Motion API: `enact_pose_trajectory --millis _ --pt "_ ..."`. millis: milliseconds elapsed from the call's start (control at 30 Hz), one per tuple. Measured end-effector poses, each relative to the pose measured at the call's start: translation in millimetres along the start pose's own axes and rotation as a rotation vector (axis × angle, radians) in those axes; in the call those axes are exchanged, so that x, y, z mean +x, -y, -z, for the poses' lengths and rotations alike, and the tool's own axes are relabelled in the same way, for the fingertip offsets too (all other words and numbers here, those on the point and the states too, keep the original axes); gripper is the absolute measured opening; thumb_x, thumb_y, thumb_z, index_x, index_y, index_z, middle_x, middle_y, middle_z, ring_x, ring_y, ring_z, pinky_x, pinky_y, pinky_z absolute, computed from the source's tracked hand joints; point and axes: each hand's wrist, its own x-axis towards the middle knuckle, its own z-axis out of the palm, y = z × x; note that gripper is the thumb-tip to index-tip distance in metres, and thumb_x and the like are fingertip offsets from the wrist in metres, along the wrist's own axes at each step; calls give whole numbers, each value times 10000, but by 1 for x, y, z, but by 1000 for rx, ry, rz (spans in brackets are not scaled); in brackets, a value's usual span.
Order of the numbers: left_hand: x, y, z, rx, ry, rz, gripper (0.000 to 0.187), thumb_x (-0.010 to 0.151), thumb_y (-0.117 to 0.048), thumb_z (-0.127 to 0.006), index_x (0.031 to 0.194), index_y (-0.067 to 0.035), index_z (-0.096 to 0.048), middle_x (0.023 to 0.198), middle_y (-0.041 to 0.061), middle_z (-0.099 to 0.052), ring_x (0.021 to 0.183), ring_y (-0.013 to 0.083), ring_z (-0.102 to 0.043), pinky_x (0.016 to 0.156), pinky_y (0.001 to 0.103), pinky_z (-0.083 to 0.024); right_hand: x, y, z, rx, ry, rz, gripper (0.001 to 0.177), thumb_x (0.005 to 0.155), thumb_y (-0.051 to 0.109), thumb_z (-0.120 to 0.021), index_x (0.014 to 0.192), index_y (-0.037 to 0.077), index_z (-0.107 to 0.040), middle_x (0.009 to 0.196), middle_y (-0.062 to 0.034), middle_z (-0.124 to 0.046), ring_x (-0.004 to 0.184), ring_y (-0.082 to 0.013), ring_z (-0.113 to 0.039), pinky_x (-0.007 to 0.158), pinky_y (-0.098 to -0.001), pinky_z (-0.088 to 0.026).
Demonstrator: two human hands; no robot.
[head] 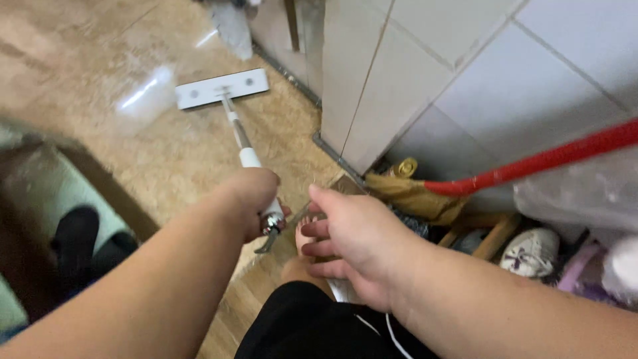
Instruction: Mopping a tiled floor with a flat mop.
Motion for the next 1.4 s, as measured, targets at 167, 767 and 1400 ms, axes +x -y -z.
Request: enact_pose_trajectory --millis 167,767,1400 --pt "-55 109 -20 -18 36 -1 321 987 -200 -525 1204 35 -551 861 195 -657 588 304 -651 460 433 -522 -27 -84 29 -40 26 3 505 987 475 -497 1276 68 -577 1179 -183 -653 987 -316 -643 859 -449 -534" --pt "-147 190 -70 -17 248 -31 214 950 -137 -516 977 34 -642 754 162 -638 565 295 -607 442 442 -488 -92 -168 50 161 28 -53 458 1011 539 -404 1045 138 -624 882 -67 -662 782 -243 -619 716 -450 -538" --pt "-61 7 -38 -22 -41 -24 429 1069 -275 -483 1442 -68 -443 1024 163 -644 681 178 -674 563 327 -607 -40 -107 59 69 -160 -36 651 960 598 -473 1378 106 -556 1298 -141 -633 1063 -248 -603 917 -457 -525"
